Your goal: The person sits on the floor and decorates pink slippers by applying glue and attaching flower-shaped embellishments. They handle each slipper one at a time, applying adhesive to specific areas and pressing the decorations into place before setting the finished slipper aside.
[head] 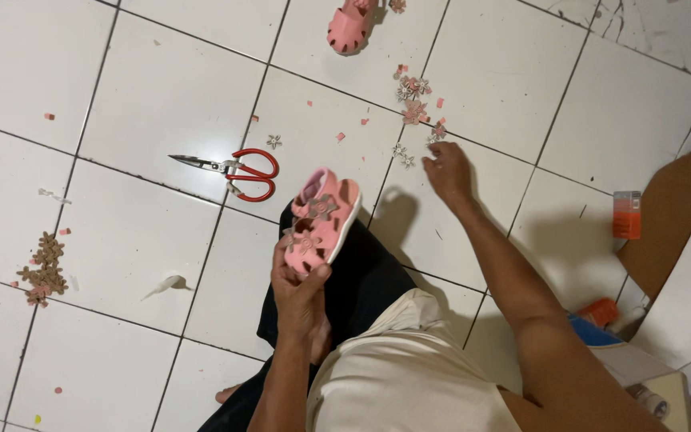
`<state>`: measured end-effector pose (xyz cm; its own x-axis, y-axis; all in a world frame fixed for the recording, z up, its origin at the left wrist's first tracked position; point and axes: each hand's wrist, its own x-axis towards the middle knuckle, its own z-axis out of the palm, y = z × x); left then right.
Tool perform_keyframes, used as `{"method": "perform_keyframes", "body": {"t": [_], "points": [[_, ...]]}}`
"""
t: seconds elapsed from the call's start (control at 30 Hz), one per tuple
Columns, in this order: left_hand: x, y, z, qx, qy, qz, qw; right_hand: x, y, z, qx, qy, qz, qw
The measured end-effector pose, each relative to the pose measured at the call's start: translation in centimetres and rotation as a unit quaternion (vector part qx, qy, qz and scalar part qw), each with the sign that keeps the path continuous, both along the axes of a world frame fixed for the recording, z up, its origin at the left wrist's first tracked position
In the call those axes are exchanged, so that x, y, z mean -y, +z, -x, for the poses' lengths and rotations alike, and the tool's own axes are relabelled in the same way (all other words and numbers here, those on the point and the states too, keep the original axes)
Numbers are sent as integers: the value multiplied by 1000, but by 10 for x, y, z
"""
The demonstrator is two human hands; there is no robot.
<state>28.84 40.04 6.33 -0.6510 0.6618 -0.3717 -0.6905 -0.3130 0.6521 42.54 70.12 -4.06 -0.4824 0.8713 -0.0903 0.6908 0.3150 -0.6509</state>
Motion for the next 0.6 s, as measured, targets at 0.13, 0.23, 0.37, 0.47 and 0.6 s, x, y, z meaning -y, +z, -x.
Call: {"method": "perform_keyframes", "body": {"t": [0.13, 0.23, 0.37, 0.47, 0.6], "points": [[-29, -1, -2, -13, -19, 8, 1000, 13, -2, 21, 4, 18, 1, 1000], [-40, -2, -1, -5, -31, 26, 999, 14, -8, 26, -1, 3, -27, 1000], [-45, -3, 1, 0, -36, 38, 999, 5, -18, 22, -3, 52, -105, 993], [-46, -5, 4, 2, -37, 36, 999, -9, -17, 20, -90, -9, 14, 996], [-44, -4, 6, 4, -37, 30, 999, -24, -1, 9, -251, -115, 278, 920]]}}
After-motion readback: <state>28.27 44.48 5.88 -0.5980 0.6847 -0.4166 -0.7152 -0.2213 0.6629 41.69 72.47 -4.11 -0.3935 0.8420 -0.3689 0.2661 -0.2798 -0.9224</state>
